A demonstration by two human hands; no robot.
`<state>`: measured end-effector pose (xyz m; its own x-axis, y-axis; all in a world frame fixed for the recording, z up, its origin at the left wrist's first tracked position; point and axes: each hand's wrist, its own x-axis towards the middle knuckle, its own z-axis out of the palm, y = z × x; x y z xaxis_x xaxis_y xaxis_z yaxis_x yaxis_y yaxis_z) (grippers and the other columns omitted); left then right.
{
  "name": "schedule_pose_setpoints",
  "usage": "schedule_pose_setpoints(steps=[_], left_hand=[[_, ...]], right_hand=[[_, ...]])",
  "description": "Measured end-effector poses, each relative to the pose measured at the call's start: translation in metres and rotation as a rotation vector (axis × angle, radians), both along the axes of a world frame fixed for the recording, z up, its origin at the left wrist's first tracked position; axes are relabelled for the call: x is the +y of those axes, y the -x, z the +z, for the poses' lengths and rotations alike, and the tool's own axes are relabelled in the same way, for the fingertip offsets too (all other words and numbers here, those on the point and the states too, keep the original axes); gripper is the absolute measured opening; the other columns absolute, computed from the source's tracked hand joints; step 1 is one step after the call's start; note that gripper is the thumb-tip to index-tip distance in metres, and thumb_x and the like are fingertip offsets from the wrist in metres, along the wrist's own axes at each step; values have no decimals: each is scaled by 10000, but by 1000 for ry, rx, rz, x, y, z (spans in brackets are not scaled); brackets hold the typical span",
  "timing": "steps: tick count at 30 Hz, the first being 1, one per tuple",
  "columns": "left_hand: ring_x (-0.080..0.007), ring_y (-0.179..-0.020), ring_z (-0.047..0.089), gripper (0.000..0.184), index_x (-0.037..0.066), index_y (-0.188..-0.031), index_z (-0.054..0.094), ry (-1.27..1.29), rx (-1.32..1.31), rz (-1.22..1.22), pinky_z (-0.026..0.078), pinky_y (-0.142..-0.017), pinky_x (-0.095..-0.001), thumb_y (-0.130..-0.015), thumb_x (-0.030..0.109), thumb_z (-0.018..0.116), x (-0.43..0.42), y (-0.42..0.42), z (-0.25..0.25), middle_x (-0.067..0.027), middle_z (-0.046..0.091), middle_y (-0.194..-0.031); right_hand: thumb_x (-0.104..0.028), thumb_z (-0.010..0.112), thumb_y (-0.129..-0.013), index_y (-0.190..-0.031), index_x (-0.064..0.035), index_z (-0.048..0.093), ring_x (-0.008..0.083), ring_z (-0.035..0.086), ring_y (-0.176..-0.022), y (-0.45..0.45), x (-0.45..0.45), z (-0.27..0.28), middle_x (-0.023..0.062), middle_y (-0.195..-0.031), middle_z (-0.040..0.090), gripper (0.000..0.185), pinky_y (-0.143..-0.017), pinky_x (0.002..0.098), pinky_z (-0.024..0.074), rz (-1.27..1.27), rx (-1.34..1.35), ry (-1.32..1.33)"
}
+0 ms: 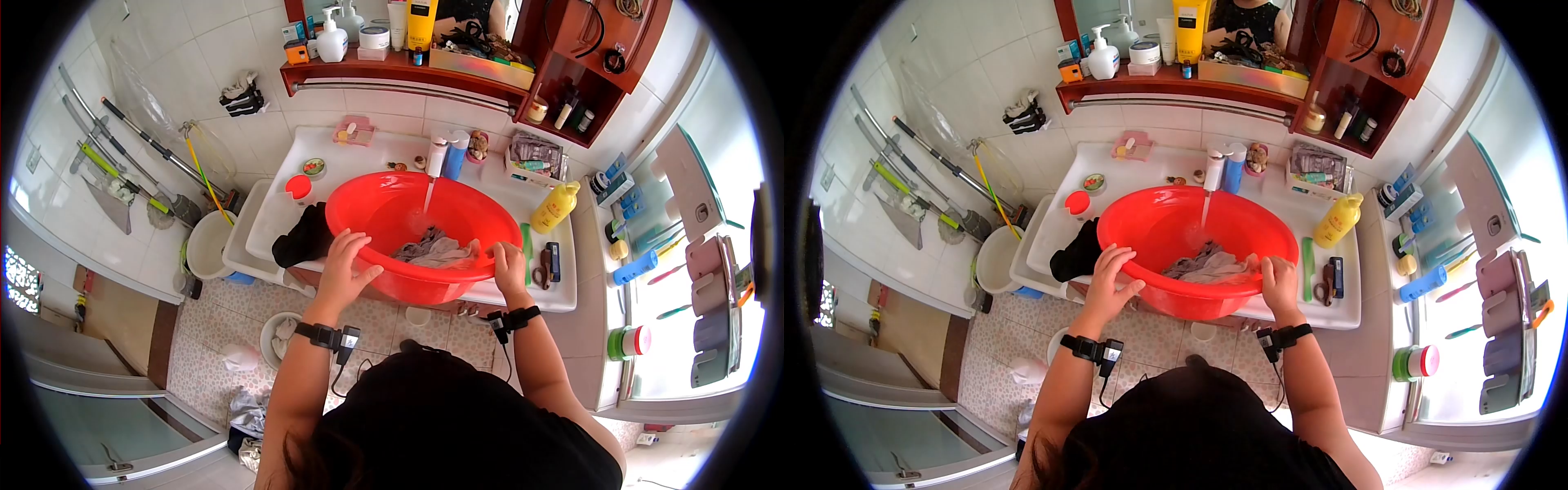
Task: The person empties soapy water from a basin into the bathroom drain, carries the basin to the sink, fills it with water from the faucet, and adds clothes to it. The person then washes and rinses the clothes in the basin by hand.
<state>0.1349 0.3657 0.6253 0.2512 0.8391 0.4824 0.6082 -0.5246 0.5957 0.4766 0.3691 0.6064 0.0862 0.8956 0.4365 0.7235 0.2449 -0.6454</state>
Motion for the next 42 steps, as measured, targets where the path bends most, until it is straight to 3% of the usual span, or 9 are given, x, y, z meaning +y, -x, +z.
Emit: schedule_pose_setpoints(steps=[17,19,27,30,31,34,39,41,42], left_hand=[[-353,-1174,419,518,44,-1132,537,-73,-73,-25,348,-969,-454,-717,303,708,1,0,-4,-130,533,-1172],[-339,-1175,424,514,60,-1132,543,-95,-39,28,321,-976,-464,-727,340,692,0,1,-3,-118,536,-1172],[-340,-1136,445,508,59,-1117,544,-275,-192,26,319,-973,-459,-736,362,686,10,1,-27,-119,536,-1146],[-333,-1072,478,490,67,-1074,551,-331,-286,-10,348,-953,-469,-683,305,728,10,2,-25,-113,549,-1076],[-325,-1058,489,506,67,-1080,550,-340,-314,20,360,-946,-458,-672,298,741,8,2,-27,-113,551,-1076],[-281,-1190,415,542,91,-1105,549,-203,-197,89,185,-1026,-553,-737,478,643,10,5,-37,-65,529,-1148],[-286,-1180,428,513,104,-1097,557,-191,-33,109,226,-1006,-556,-733,450,659,0,12,-21,-68,534,-1153],[-284,-1183,428,514,107,-1093,561,-139,63,84,223,-1004,-561,-731,460,652,2,9,-9,-69,537,-1152],[-279,-1172,434,509,106,-1086,561,-146,93,71,229,-996,-567,-728,456,654,3,9,-6,-66,539,-1142]], right_hand=[[-203,398,-868,-747,18,612,280,602,-711,-9,-1,-5,154,-730,623,330,-658,364,452,-25,-84,155],[-218,396,-874,-767,8,616,343,580,-754,-4,-3,1,184,-793,619,333,-730,410,442,-34,-19,251],[-228,342,-901,-913,-43,606,291,618,-784,-29,6,-7,160,-859,625,322,-689,407,468,80,-749,277],[-233,427,-883,-907,-43,632,228,591,-663,-91,26,-72,149,-769,618,280,-583,368,478,42,-459,292],[-244,406,-885,-911,-41,644,228,611,-715,-59,24,-42,156,-806,632,314,-624,352,489,-128,-240,581],[-295,358,-905,-829,-2,638,274,617,-817,-25,10,-16,171,-853,649,411,-772,377,452,-59,-207,280],[-249,340,-915,-758,-7,653,344,598,-784,-13,4,-13,183,-796,637,425,-741,410,448,-15,-50,189],[-223,349,-903,-737,-13,638,360,584,-763,-21,6,-26,189,-763,622,394,-733,423,440,3,-375,34],[-196,357,-882,-726,-19,611,373,568,-764,-11,0,-10,195,-752,603,348,-725,438,430,-31,-193,131]])
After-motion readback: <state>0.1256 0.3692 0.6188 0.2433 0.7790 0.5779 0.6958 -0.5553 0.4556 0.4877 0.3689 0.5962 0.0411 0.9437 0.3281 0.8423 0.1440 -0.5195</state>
